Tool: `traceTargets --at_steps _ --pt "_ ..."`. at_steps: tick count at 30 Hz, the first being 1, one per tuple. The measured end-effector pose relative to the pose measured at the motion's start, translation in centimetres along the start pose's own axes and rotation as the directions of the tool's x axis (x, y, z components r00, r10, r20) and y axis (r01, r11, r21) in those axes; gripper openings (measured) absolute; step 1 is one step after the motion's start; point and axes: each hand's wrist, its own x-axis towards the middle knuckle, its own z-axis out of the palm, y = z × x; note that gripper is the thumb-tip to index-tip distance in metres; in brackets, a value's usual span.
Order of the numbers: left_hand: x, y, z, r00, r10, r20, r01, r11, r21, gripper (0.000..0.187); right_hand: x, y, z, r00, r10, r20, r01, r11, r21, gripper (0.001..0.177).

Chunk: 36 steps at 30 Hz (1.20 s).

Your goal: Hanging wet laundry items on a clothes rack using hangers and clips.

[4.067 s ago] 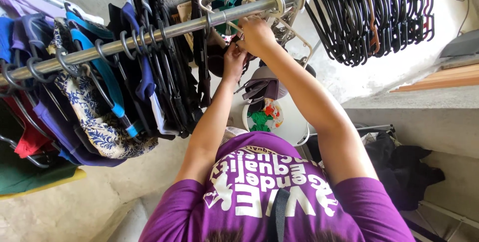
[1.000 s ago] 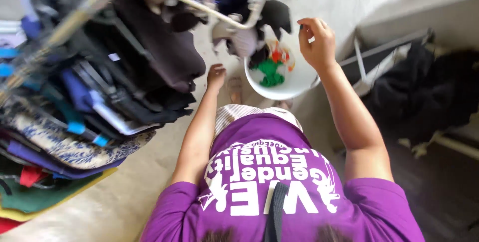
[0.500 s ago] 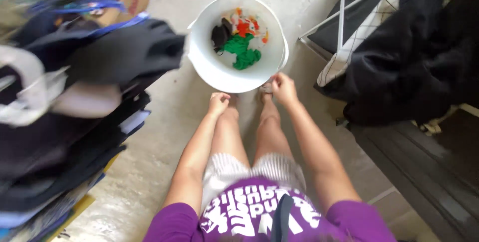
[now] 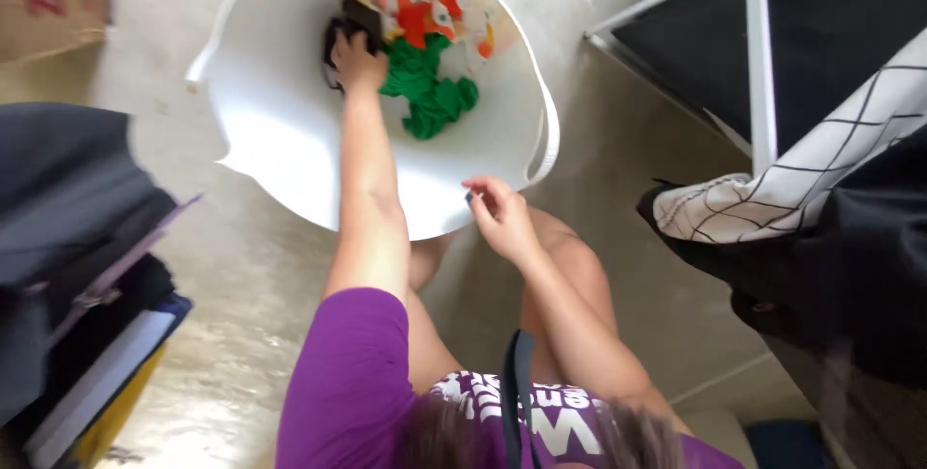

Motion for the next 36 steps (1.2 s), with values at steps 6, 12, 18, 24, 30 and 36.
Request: traceTargets --at_steps 6,12,18,24,30,36 --pt "-9.0 2.2 -8.5 0.817 0.399 -0.416 -0.423 0.905 0.037 0.014 -1.5 2.6 0.2 0.995 0.039 -0.095 -0.018 0.976 0.215 0.019" --pt "-30.4 10.6 -36.6 0.591 0.698 -0.405 -0.693 0.696 0.189 0.014 -12.2 -10.0 1.9 0.880 -0.405 -0.248 0.365 0.911 -0.193 0.034" --pt "-47.4 12.4 -54.5 0.450 0.717 -0.533 -0.799 0.590 0.118 0.013 -24.0 -43.3 -1.2 0.441 -0.893 0.090 0.739 0.304 -0.601 0.056" --pt "-60.4 14.4 -64.7 0.447 0.503 -0.740 -0.715 0.698 0.043 0.008 -26.9 -42.2 0.2 0.704 -0.546 0.455 0.706 0.462 -0.537 0.025" --pt "-65.6 14.3 -64.8 0.422 0.291 -0.859 -0.632 0.773 -0.048 0.005 -37.1 -48.9 1.8 0.794 -0.459 0.398 0.569 0.792 -0.222 0.021" --pt "-67.1 13.4 -68.9 0.427 0.416 -0.803 -0.708 0.706 -0.011 0.018 -37.2 -54.6 2.2 0.796 -0.346 0.497 0.500 0.838 -0.217 0.014"
